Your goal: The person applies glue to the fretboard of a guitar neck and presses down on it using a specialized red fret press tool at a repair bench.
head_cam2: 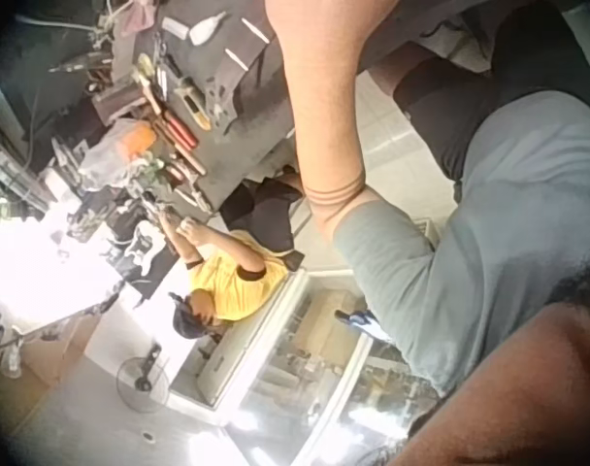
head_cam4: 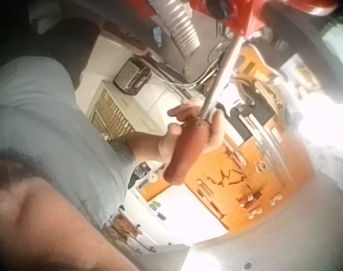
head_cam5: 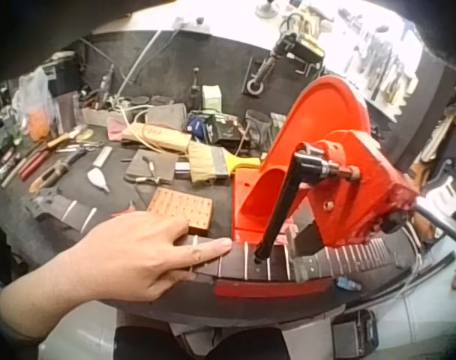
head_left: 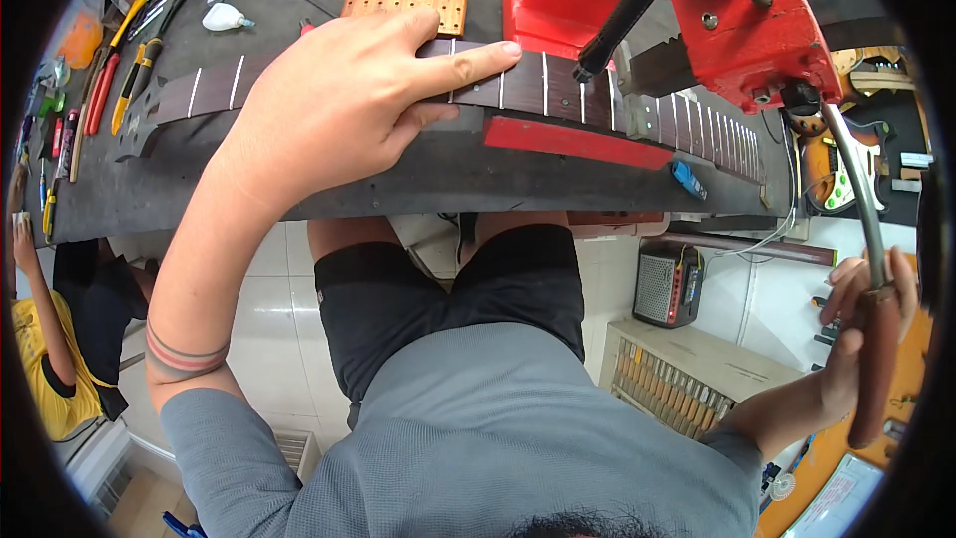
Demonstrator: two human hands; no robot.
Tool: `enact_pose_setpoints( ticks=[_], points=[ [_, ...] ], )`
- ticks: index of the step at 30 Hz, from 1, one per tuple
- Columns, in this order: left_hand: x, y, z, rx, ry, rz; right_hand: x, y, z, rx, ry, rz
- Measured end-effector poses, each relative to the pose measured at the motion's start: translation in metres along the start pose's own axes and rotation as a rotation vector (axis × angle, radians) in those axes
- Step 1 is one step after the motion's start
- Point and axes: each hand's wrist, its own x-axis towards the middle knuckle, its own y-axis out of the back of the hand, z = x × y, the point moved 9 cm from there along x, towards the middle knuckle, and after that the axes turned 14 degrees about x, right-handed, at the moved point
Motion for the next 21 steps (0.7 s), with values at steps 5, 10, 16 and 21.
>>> enact_pose_setpoints(
  ticks=[5, 10, 16, 21],
  points=[
    [-0.002, -0.004, -0.001, -0.009, 0.028, -0.039, -0.024, -0.027, 0.025, 0.385, -0.148, -0.028],
    [-0.001, -0.004, 0.0, -0.011, 0.022, -0.026, -0.038, -0.059, 0.016, 0.271, -0.376, 0.323],
    [-0.002, -0.005, -0.001, 0.0, 0.024, -0.041, -0.046, -0.079, 0.039, 0.531, -0.539, 0.402],
    [-0.002, -0.006, -0.001, -0.009, 0.036, -0.045, -0.038, -0.084, 0.052, 0.386, -0.538, 0.185]
  ],
)
